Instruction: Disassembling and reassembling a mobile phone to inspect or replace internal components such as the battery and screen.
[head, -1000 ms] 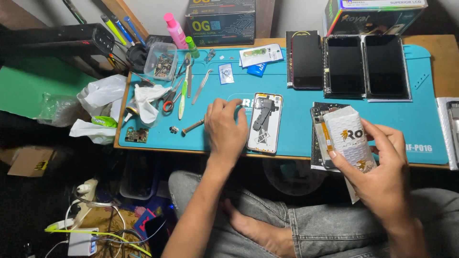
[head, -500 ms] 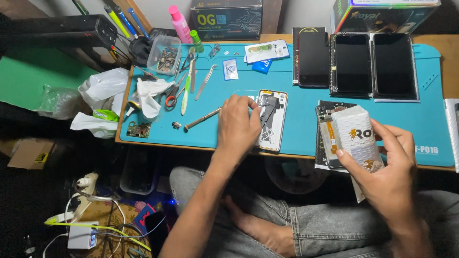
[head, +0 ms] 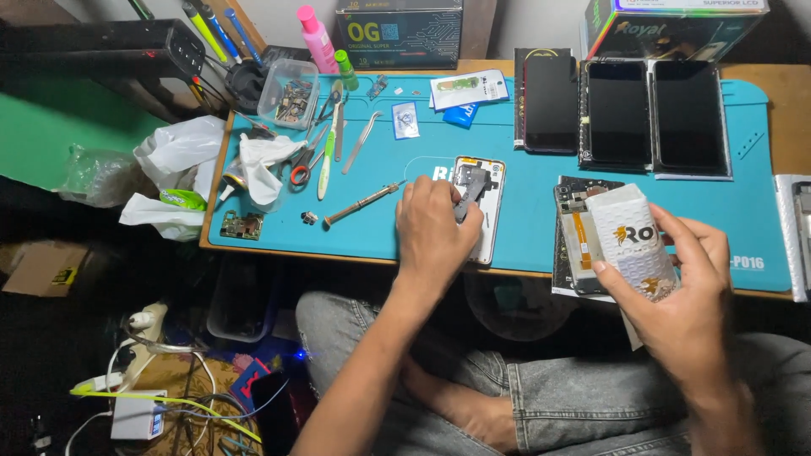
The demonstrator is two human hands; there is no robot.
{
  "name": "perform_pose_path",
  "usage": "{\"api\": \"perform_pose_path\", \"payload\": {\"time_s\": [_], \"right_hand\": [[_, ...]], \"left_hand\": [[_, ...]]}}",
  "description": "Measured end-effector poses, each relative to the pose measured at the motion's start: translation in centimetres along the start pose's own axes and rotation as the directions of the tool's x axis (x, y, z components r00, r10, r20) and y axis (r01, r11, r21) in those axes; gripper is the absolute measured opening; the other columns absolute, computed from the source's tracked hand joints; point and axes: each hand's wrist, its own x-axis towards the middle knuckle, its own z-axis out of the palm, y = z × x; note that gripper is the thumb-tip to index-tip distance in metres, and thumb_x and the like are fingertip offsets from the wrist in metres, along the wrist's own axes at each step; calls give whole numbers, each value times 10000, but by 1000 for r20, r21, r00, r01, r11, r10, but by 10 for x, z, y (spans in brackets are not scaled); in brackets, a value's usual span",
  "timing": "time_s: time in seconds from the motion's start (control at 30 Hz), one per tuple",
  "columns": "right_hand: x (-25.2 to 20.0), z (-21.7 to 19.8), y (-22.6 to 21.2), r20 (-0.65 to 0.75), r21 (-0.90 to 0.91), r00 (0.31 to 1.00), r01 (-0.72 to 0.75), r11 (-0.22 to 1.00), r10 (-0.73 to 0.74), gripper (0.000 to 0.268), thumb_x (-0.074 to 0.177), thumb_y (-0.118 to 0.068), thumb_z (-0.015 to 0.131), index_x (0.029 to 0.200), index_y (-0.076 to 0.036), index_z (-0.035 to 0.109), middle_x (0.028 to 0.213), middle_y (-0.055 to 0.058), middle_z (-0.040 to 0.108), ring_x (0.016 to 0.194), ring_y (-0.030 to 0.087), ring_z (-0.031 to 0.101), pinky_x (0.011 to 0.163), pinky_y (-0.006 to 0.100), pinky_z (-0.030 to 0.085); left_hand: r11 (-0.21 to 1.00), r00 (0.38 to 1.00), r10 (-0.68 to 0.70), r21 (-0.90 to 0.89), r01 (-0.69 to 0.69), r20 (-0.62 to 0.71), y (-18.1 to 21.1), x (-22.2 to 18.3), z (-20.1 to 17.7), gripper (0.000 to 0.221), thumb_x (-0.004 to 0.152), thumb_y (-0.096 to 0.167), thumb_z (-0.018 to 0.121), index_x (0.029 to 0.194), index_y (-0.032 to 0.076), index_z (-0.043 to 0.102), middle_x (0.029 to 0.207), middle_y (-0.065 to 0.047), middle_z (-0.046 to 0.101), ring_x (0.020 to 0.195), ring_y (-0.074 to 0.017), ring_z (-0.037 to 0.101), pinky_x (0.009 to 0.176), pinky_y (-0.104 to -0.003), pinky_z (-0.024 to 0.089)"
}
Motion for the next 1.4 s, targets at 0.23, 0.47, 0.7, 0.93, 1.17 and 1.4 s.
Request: {"api": "perform_pose_path", "payload": {"time_s": [0.23,0.47,0.7,0.93,1.17,1.4], "right_hand": [[-3,-5,6,-5,-27,1000,9,1000,-9,819,826,-10,859,1556,179,538,1348,294,450,1187,378,504,940,480,524],[-4,3,0,20,-75,999,44,996,-43,841,761,-60,903,1524,89,581,1346,262,516,1126,357,596,924,460,558],[-4,3,-4,45,-65,999,14,998,-11,842,776,-65,898,1536,84,568,1341,260,534,1106,354,627,878,450,586],[-4,1,-11,54,-84,998,22,996,-18,863,763,-66,896,1543,88,560,1329,252,538,1086,345,641,862,431,605],[-9,3,-16,98,-60,995,18,998,-12,860,752,-98,876,1543,50,573,1350,238,553,1114,347,642,925,450,576],[-18,15,-20,147,-45,989,15,999,-8,863,730,-120,879,1531,6,585,1338,194,577,1069,309,660,878,415,579]], "left_hand": [[998,998,-59,-11,59,6,-1,8,-17,194,920,209,763,997,35,726,920,-139,662,835,-309,664,806,-454,550],[978,970,-207,32,205,126,-5,13,-17,184,935,156,671,803,28,672,780,-145,686,663,-319,655,681,-484,561],[971,965,-239,49,235,107,-6,22,-10,253,932,258,742,840,25,708,824,-163,721,703,-360,704,681,-512,575],[978,972,-184,129,166,144,-6,31,-7,208,928,136,667,830,-46,693,763,-211,699,610,-372,693,591,-529,574],[904,915,-351,-183,386,198,-5,25,-32,380,817,136,680,1151,-28,759,618,-51,717,554,-219,693,593,-356,585],[500,801,-504,-647,575,322,9,15,-47,288,870,21,698,1130,-99,730,644,-104,712,478,-136,655,427,-243,528]]}}
